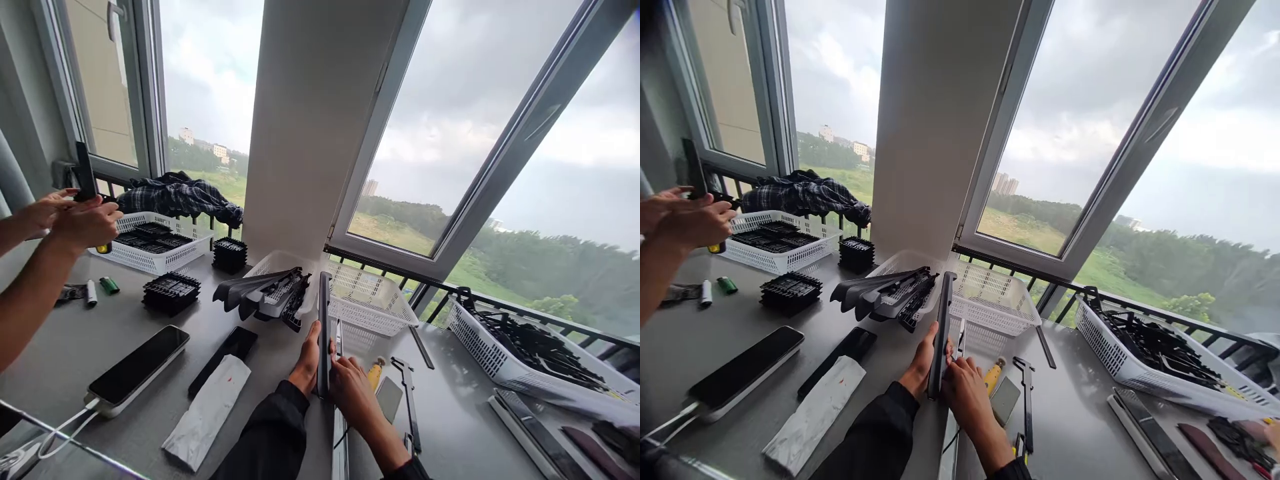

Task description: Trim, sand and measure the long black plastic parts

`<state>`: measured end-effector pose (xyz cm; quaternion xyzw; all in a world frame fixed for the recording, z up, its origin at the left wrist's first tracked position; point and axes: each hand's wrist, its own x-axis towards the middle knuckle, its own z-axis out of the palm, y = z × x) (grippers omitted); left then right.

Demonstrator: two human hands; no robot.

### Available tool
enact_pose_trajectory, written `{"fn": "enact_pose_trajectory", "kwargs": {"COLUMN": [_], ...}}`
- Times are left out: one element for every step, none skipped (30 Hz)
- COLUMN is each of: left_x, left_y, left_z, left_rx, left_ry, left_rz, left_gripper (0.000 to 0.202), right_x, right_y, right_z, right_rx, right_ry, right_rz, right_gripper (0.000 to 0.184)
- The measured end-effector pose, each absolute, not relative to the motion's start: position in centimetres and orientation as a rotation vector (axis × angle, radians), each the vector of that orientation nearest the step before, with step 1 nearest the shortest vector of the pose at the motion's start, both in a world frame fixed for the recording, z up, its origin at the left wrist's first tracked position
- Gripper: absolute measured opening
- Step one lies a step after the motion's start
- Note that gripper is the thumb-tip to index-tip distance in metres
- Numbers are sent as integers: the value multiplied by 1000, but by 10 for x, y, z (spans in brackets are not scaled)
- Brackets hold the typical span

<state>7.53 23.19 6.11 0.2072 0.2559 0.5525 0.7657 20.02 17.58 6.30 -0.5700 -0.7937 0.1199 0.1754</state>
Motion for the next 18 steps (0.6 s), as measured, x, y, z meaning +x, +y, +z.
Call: {"fn": "enact_pose_trajectory", "kwargs": {"left_x": [74, 72, 71, 70, 70, 69, 70, 70, 71, 72, 73, 75, 77, 79, 82, 85, 88, 90], "left_y": [232, 232, 232, 233, 233, 234, 234, 235, 234, 234, 233, 231, 229, 227, 224, 222, 220, 218], "left_z": [61, 60, 60, 59, 59, 59, 59, 59, 59, 60, 61, 62, 62, 63, 64, 65, 65, 65], "left_rx": [473, 497, 519, 535, 547, 555, 559, 560, 557, 551, 541, 531, 520, 508, 497, 484, 469, 452], "left_ry": [566, 574, 583, 592, 601, 609, 615, 617, 615, 608, 599, 587, 574, 560, 544, 526, 508, 489], "left_rz": [1205, 1212, 1220, 1229, 1237, 1244, 1250, 1256, 1262, 1270, 1278, 1285, 1289, 1289, 1286, 1282, 1276, 1268], "left_gripper": [67, 67, 67, 67, 67, 68, 67, 67, 66, 64, 62, 59, 56, 54, 52, 51, 49, 46], "right_x": [196, 194, 195, 199, 207, 217, 230, 245, 259, 271, 279, 281, 277, 268, 253, 235, 217, 200], "right_y": [177, 179, 181, 183, 184, 185, 183, 180, 174, 165, 154, 141, 128, 115, 102, 92, 85, 80], "right_z": [59, 56, 56, 57, 60, 66, 73, 81, 90, 99, 107, 112, 114, 112, 106, 97, 85, 73], "right_rx": [-1611, -1603, -1592, -1582, -1576, -1576, -1581, -1587, -1587, -1586, -1589, -1585, -1547, -1514, -1488, -1468, -1447, -1419], "right_ry": [-2219, -2185, -2146, -2099, -2045, -1979, -1902, -1822, -1744, -1670, -1600, -1509, -1385, -1371, -1450, -1549, -1645, -1723], "right_rz": [353, 369, 390, 413, 438, 463, 484, 508, 523, 519, 502, 465, 410, 382, 385, 391, 402, 411], "right_gripper": [16, 15, 13, 11, 12, 18, 24, 32, 38, 44, 48, 49, 44, 40, 37, 33, 29, 31]}}
